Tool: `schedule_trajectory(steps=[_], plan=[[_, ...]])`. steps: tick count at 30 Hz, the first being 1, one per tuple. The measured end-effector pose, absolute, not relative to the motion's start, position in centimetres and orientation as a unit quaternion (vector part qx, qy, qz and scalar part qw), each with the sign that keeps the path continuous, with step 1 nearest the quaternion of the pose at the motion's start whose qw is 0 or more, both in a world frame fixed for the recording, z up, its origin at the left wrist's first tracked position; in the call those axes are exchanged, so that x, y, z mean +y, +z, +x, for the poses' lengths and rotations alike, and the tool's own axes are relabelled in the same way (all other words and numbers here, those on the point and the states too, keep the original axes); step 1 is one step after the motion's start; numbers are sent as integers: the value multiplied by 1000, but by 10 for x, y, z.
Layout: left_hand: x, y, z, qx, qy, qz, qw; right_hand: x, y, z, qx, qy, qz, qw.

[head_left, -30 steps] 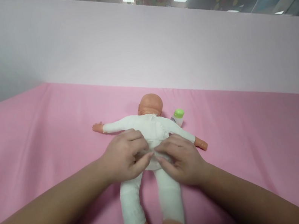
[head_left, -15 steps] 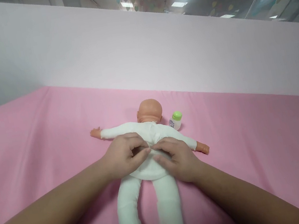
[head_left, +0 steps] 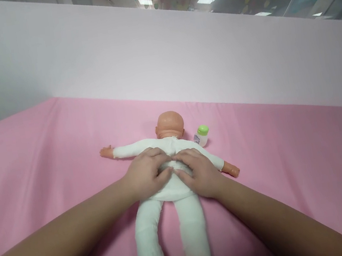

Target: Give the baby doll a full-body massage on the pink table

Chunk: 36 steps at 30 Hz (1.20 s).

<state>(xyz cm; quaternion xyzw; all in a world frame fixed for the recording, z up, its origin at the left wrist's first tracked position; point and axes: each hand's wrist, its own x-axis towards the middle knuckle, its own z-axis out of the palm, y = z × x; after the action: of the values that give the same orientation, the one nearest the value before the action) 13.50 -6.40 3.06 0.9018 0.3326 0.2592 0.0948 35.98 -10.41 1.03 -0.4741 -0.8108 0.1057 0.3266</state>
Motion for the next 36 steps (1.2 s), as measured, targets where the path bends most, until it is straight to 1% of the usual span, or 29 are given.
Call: schedule_trajectory(steps=[5, 7, 12, 17, 19, 23, 27, 32, 36], plan=[[-67, 32, 134, 331, 282, 900, 40, -102, 6, 364, -812, 71, -468, 342], [-66, 31, 135, 341, 268, 900, 37, -100, 4, 366, -814, 86, -474, 324], [-62, 29, 136, 358, 212, 906, 77, -97, 2, 369, -822, 113, -483, 279], [-62, 25, 135, 361, 205, 910, 18, -99, 4, 368, -823, 63, -488, 283], [-60, 22, 135, 368, 185, 911, 9, -99, 4, 368, -820, 67, -494, 281], [-54, 19, 138, 362, 164, 917, 40, -96, 3, 371, -829, 135, -482, 249], [-51, 19, 136, 356, 179, 916, 50, -94, 3, 372, -829, 134, -480, 252], [-45, 16, 132, 376, 146, 911, 84, -94, 2, 370, -793, 147, -534, 253], [-38, 20, 132, 363, 146, 915, 101, -90, 4, 372, -795, 165, -535, 234]])
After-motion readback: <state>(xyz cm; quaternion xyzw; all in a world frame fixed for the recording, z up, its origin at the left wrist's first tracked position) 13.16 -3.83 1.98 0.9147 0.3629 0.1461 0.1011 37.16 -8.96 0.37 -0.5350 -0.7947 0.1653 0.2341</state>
